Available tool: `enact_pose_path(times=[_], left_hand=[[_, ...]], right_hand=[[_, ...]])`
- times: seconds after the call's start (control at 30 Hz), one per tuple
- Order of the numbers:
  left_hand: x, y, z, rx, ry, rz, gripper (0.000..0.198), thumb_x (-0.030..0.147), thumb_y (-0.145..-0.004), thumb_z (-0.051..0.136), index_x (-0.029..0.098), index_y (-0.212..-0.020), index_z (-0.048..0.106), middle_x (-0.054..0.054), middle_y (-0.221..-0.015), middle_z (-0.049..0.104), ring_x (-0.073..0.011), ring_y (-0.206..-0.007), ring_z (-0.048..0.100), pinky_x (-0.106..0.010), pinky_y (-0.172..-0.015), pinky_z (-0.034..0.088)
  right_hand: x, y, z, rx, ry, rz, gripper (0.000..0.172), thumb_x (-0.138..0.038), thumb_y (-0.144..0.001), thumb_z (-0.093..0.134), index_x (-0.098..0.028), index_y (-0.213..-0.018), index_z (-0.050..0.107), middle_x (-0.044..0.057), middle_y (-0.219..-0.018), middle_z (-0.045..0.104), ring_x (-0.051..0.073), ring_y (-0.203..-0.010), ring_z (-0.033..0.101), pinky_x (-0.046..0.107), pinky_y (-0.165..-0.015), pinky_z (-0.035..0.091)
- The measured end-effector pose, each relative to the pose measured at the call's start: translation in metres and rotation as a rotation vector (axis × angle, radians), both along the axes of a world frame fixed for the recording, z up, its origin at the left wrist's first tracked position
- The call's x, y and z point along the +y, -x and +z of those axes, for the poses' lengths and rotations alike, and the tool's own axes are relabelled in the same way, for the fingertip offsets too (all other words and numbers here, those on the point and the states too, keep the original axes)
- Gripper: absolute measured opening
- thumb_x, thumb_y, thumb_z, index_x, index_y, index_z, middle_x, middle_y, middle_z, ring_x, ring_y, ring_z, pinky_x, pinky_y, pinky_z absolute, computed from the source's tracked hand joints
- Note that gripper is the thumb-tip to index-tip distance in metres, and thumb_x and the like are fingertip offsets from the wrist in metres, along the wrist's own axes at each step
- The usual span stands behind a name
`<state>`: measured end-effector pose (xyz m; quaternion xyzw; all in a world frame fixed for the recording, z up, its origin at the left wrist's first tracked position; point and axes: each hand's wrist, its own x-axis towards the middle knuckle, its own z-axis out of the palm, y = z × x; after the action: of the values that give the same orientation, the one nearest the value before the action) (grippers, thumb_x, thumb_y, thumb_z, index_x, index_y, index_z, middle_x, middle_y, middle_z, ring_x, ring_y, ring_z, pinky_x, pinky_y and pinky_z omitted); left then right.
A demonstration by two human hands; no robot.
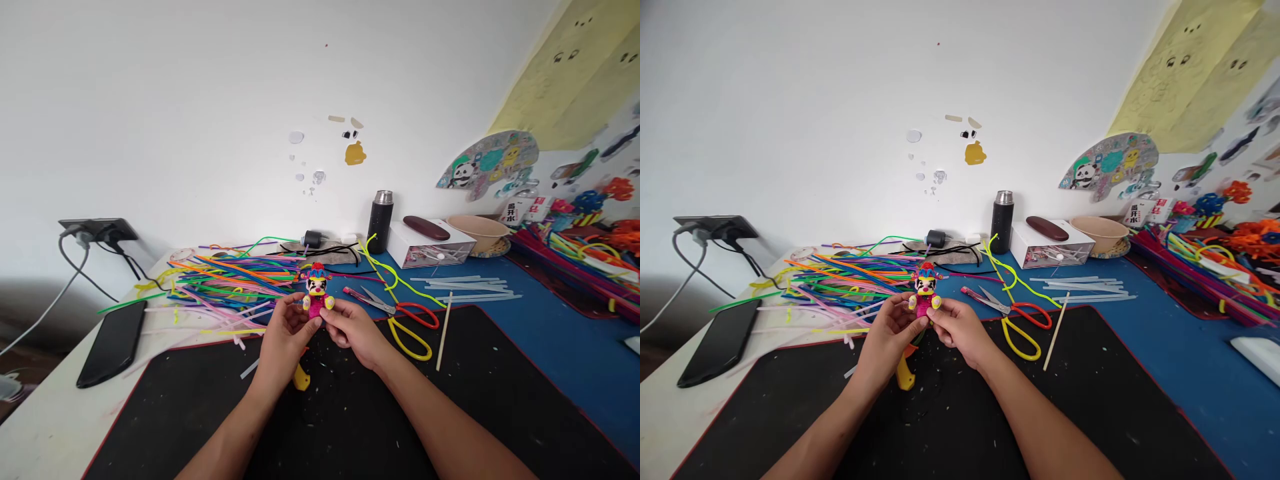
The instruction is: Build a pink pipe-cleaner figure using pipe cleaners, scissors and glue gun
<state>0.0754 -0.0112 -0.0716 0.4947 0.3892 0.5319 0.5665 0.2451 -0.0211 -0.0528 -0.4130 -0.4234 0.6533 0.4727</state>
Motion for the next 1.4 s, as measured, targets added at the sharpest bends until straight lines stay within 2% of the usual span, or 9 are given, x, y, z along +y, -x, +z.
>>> enact_pose_path(times=[0.33,1.13,1.3,1.4], left_hand=[[-0.0005,-0.0003,0.0019,0.028,-0.008,0.01,0.061,0.042,-0.078,0.091,0.023,-0.125,0.058,-0.007,-0.109,0.073,-0.024,-0.099,0.076,-0.038,-0.088,0.061],[-0.0008,-0.0009,0.0028,0.036,-0.013,0.007,0.061,0.042,-0.078,0.09,0.024,-0.126,0.057,-0.005,-0.109,0.073,-0.0238,-0.099,0.076,-0.039,-0.09,0.061],[0.0001,0.0021,0.0042,0.086,-0.024,-0.021,0.066,0.044,-0.078,0.09,0.024,-0.131,0.056,-0.005,-0.106,0.072,-0.025,-0.1,0.075,-0.041,-0.092,0.06],[0.0029,0.0069,0.0079,0.098,-0.034,-0.01,0.073,0.042,-0.074,0.093,0.024,-0.135,0.056,-0.004,-0.106,0.07,-0.0236,-0.094,0.074,-0.04,-0.088,0.061]], right_hand=[[0.0002,0.0012,-0.0022,-0.005,0.005,0.009,0.052,-0.064,-0.077,0.087,-0.018,-0.091,0.066,-0.009,-0.054,0.048,0.006,-0.043,0.031,0.023,-0.044,0.013],[-0.0009,0.0014,0.0006,-0.026,-0.017,-0.013,0.051,-0.063,-0.075,0.089,-0.02,-0.085,0.064,-0.009,-0.054,0.047,0.007,-0.045,0.03,0.023,-0.044,0.015],[0.0002,-0.0014,0.0002,-0.027,-0.012,-0.002,0.052,-0.066,-0.075,0.087,-0.019,-0.087,0.066,-0.009,-0.053,0.046,0.007,-0.045,0.029,0.023,-0.045,0.014],[0.0004,-0.0037,0.0011,-0.023,-0.012,-0.011,0.052,-0.065,-0.075,0.087,-0.02,-0.087,0.066,-0.009,-0.053,0.046,0.006,-0.044,0.029,0.024,-0.045,0.014]])
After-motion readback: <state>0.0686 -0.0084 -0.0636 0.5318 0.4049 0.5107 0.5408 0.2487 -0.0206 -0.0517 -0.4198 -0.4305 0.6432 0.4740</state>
